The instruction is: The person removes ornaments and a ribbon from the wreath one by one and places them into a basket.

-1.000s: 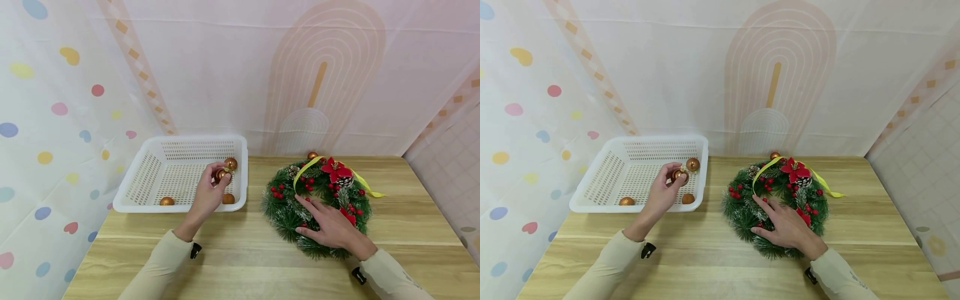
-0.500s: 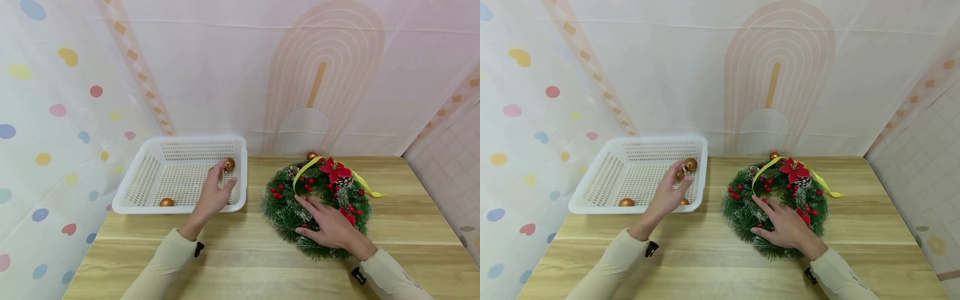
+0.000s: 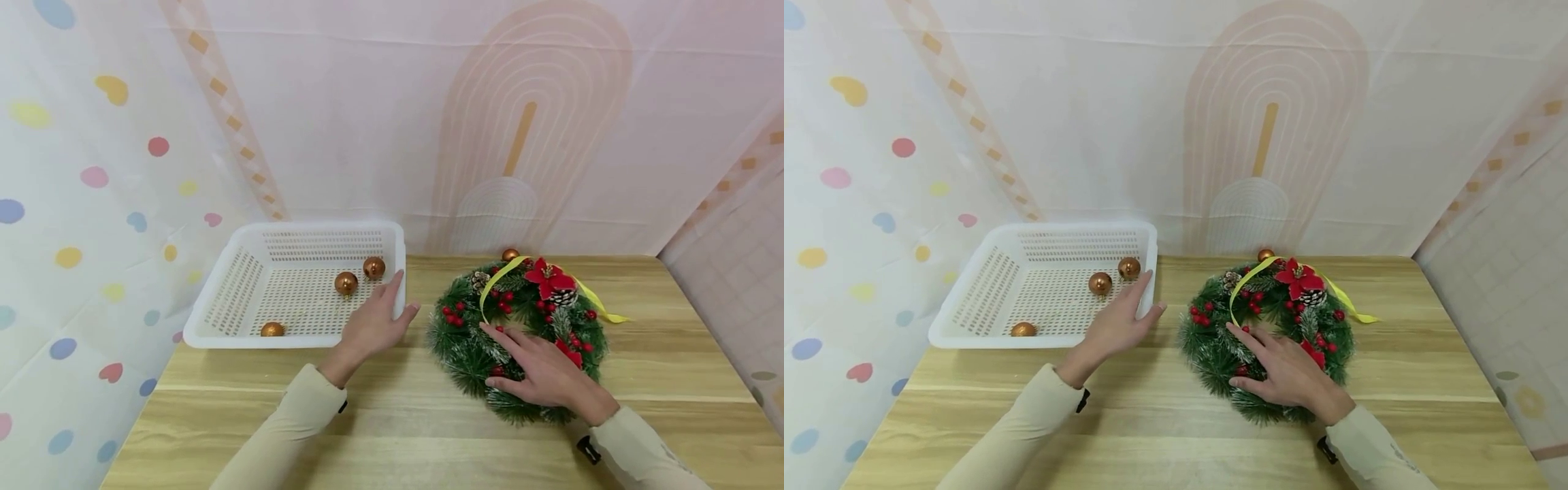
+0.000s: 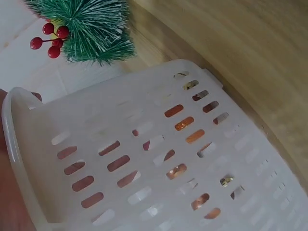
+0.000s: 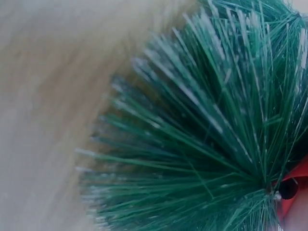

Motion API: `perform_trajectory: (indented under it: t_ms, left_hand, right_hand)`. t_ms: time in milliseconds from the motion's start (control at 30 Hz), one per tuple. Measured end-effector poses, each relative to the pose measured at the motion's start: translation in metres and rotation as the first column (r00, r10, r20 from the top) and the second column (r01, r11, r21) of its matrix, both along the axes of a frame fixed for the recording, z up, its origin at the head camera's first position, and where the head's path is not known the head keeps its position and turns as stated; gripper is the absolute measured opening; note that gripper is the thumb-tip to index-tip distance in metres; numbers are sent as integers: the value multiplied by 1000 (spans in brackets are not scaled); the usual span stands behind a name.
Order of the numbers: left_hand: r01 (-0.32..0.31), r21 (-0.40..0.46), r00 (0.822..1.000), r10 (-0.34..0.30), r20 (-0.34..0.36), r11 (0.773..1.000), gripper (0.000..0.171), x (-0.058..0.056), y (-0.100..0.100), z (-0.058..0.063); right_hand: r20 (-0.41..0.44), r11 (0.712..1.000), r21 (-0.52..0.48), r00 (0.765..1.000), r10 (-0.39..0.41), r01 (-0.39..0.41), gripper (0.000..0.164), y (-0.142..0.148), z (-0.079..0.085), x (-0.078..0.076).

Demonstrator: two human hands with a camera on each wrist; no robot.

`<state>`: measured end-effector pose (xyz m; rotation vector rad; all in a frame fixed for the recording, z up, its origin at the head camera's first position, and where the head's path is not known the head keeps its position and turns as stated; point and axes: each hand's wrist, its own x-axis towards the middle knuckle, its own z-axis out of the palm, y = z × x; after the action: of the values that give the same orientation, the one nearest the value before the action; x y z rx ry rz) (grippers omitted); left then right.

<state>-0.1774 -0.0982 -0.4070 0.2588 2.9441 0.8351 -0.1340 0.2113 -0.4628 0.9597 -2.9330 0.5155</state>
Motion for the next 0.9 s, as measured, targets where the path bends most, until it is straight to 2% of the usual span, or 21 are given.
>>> perform_trajectory:
  t_ms: [267,367,467,567,700,800,900]
  left_hand:
    - [18,-74,1000,-16,22,997,71,-1,1,-2]
    - [20,-93,1000,-19,12,995,72,-1,1,-2]
    - [20,-100,1000,-20,2,995,72,0,2,-3]
    - [20,-100,1000,-20,2,995,71,1,3,-3]
    - [24,-103,1000,-24,-2,994,71,1,3,-2]
    - [23,-112,1000,-24,-10,993,71,1,3,-2]
    - [21,-120,1000,-23,-14,993,71,1,2,-2]
  right_hand:
    - [-7,996,40,997,81,-81,82,13,5,0]
    - [-54,993,70,994,100,-96,82,16,8,0]
    - [-130,992,104,987,90,-77,87,14,14,4]
    - [-168,995,97,985,25,-9,94,3,23,11]
    - [-95,991,-3,987,-133,133,96,-19,37,16]
    - [4,964,-110,970,-241,240,92,-38,45,13]
    - [141,912,-193,930,-339,361,92,-55,51,4]
